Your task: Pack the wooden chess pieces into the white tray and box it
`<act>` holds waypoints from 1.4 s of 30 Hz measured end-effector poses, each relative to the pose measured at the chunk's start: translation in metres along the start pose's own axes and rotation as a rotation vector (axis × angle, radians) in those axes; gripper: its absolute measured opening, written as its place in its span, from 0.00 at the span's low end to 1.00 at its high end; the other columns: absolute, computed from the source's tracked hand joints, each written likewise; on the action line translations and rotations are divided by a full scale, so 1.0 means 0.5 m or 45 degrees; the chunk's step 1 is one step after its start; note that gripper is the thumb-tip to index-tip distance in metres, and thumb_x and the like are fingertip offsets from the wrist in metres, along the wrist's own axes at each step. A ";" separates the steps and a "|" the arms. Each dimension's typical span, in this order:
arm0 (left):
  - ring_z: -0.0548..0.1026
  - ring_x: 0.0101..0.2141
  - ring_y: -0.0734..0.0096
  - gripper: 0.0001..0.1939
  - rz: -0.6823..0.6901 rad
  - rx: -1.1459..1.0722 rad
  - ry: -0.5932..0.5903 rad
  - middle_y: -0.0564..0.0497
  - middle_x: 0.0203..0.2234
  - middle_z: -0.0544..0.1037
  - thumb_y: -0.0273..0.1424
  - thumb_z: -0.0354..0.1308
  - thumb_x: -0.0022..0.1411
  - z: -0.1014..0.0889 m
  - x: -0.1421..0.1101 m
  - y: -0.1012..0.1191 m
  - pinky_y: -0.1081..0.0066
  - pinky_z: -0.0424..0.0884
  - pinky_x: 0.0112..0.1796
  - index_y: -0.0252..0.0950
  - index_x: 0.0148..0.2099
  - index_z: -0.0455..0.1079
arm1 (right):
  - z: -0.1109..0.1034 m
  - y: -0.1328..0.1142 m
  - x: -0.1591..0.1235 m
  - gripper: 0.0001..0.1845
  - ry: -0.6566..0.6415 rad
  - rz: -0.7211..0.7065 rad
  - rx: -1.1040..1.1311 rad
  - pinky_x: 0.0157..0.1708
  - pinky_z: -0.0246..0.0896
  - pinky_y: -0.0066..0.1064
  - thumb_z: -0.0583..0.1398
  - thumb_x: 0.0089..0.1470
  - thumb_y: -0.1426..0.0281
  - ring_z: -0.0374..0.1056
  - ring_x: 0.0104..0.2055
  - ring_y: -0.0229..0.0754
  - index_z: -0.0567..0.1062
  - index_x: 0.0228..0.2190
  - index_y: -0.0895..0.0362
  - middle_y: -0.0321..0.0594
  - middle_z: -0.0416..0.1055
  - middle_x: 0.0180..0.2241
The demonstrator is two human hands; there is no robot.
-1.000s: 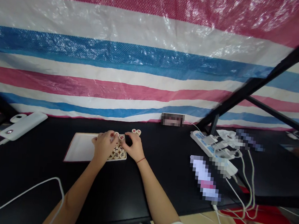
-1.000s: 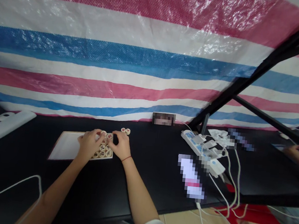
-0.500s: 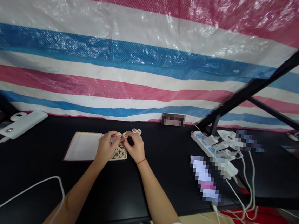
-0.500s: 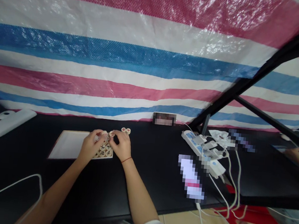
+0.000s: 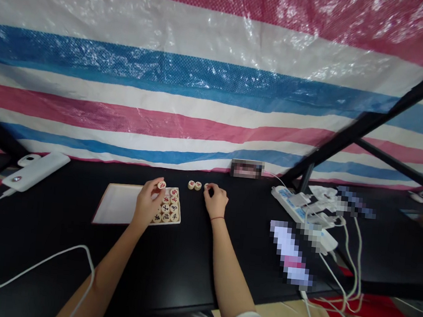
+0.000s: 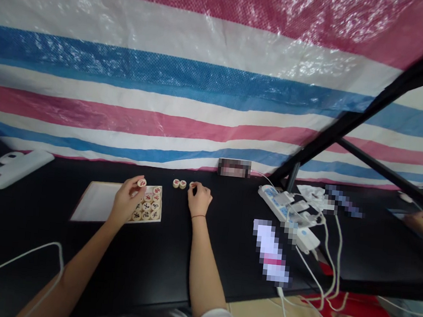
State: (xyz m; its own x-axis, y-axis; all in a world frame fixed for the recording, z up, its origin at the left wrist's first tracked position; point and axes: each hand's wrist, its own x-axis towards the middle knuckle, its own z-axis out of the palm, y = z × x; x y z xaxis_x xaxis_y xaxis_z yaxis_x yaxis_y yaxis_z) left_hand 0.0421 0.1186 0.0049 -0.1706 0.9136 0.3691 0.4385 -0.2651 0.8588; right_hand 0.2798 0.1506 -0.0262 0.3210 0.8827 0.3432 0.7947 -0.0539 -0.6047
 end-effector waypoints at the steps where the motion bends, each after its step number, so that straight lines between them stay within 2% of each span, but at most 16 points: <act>1: 0.76 0.37 0.70 0.16 0.013 0.041 -0.008 0.49 0.42 0.75 0.36 0.56 0.61 -0.001 0.000 0.003 0.69 0.75 0.40 0.40 0.51 0.69 | -0.001 -0.007 -0.002 0.09 -0.006 -0.012 -0.014 0.42 0.56 0.36 0.56 0.54 0.66 0.65 0.43 0.48 0.76 0.35 0.55 0.42 0.76 0.38; 3: 0.76 0.34 0.71 0.16 0.065 0.142 -0.025 0.51 0.36 0.76 0.37 0.57 0.60 -0.001 -0.001 0.008 0.69 0.74 0.39 0.40 0.50 0.70 | -0.008 -0.029 -0.010 0.09 0.029 -0.053 0.028 0.43 0.56 0.38 0.56 0.55 0.66 0.65 0.44 0.49 0.76 0.33 0.55 0.43 0.75 0.38; 5: 0.75 0.32 0.70 0.15 0.156 0.242 -0.057 0.52 0.32 0.75 0.37 0.57 0.60 0.002 -0.004 0.013 0.69 0.73 0.38 0.40 0.49 0.71 | -0.016 -0.063 -0.022 0.10 0.058 -0.165 0.187 0.44 0.58 0.39 0.56 0.55 0.65 0.66 0.43 0.47 0.76 0.34 0.56 0.44 0.75 0.37; 7: 0.75 0.32 0.69 0.14 0.259 0.318 -0.098 0.52 0.31 0.75 0.35 0.57 0.60 0.007 -0.008 0.016 0.69 0.73 0.38 0.40 0.48 0.71 | -0.021 -0.104 -0.042 0.11 -0.033 -0.354 0.428 0.46 0.60 0.37 0.57 0.56 0.64 0.68 0.41 0.45 0.76 0.36 0.56 0.43 0.76 0.37; 9: 0.75 0.35 0.67 0.12 0.344 0.365 -0.138 0.50 0.33 0.76 0.32 0.56 0.61 0.012 -0.013 0.016 0.68 0.72 0.40 0.40 0.48 0.71 | -0.022 -0.142 -0.065 0.11 -0.204 -0.463 0.616 0.44 0.63 0.35 0.59 0.55 0.63 0.70 0.40 0.43 0.75 0.38 0.55 0.41 0.76 0.37; 12: 0.75 0.38 0.65 0.12 0.433 0.402 -0.159 0.49 0.35 0.77 0.28 0.54 0.62 0.015 -0.018 0.012 0.66 0.72 0.42 0.40 0.48 0.70 | -0.018 -0.176 -0.094 0.11 -0.320 -0.464 0.729 0.42 0.65 0.32 0.60 0.53 0.65 0.71 0.38 0.40 0.75 0.39 0.55 0.39 0.76 0.36; 15: 0.75 0.38 0.65 0.13 0.527 0.414 -0.168 0.48 0.36 0.78 0.26 0.52 0.62 0.015 -0.019 0.010 0.66 0.71 0.42 0.40 0.49 0.69 | -0.017 -0.184 -0.104 0.12 -0.288 -0.443 0.764 0.41 0.66 0.32 0.61 0.52 0.67 0.71 0.38 0.40 0.76 0.39 0.55 0.39 0.76 0.36; 18: 0.75 0.39 0.64 0.13 0.604 0.438 -0.180 0.47 0.38 0.78 0.28 0.52 0.63 0.014 -0.019 0.012 0.64 0.71 0.43 0.39 0.50 0.68 | -0.019 -0.174 -0.094 0.12 -0.247 -0.458 0.761 0.41 0.67 0.32 0.60 0.52 0.67 0.72 0.38 0.41 0.76 0.39 0.55 0.40 0.76 0.37; 20: 0.75 0.40 0.63 0.14 0.614 0.460 -0.157 0.46 0.39 0.78 0.30 0.53 0.64 0.012 -0.017 0.014 0.63 0.70 0.44 0.38 0.52 0.67 | -0.018 -0.153 -0.077 0.13 -0.175 -0.403 0.730 0.40 0.67 0.33 0.59 0.53 0.65 0.72 0.38 0.41 0.77 0.40 0.55 0.41 0.77 0.37; 25: 0.75 0.37 0.64 0.15 0.570 0.439 -0.113 0.48 0.35 0.78 0.31 0.52 0.64 0.002 -0.009 0.013 0.63 0.70 0.42 0.38 0.53 0.67 | -0.003 -0.047 -0.018 0.19 0.154 -0.078 0.435 0.41 0.65 0.35 0.57 0.54 0.61 0.71 0.39 0.44 0.75 0.42 0.59 0.46 0.76 0.39; 29: 0.75 0.35 0.65 0.14 0.531 0.444 -0.112 0.48 0.32 0.78 0.32 0.50 0.65 -0.002 -0.005 0.007 0.64 0.71 0.40 0.38 0.52 0.68 | 0.009 0.012 0.006 0.18 0.186 -0.007 0.209 0.43 0.62 0.37 0.56 0.54 0.61 0.69 0.40 0.46 0.75 0.41 0.59 0.46 0.76 0.36; 36: 0.76 0.35 0.64 0.14 0.510 0.444 -0.130 0.47 0.32 0.78 0.31 0.50 0.65 -0.002 -0.003 0.002 0.63 0.71 0.40 0.37 0.51 0.69 | 0.017 -0.003 0.001 0.12 0.036 -0.078 0.022 0.43 0.57 0.35 0.55 0.54 0.67 0.66 0.42 0.45 0.75 0.38 0.55 0.42 0.75 0.36; 42: 0.76 0.35 0.65 0.13 0.509 0.454 -0.140 0.48 0.32 0.78 0.31 0.49 0.65 -0.005 0.000 0.002 0.64 0.71 0.40 0.37 0.50 0.70 | 0.014 -0.009 -0.001 0.08 0.011 -0.053 -0.020 0.40 0.55 0.33 0.57 0.51 0.69 0.67 0.40 0.45 0.74 0.35 0.55 0.39 0.75 0.34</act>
State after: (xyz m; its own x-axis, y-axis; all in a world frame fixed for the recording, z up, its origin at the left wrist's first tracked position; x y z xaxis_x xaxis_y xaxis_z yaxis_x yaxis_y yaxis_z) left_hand 0.0400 0.1175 0.0065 0.1556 0.7950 0.5864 0.7256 -0.4947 0.4782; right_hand 0.2725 0.1537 -0.0289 0.2918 0.8803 0.3742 0.8155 -0.0246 -0.5782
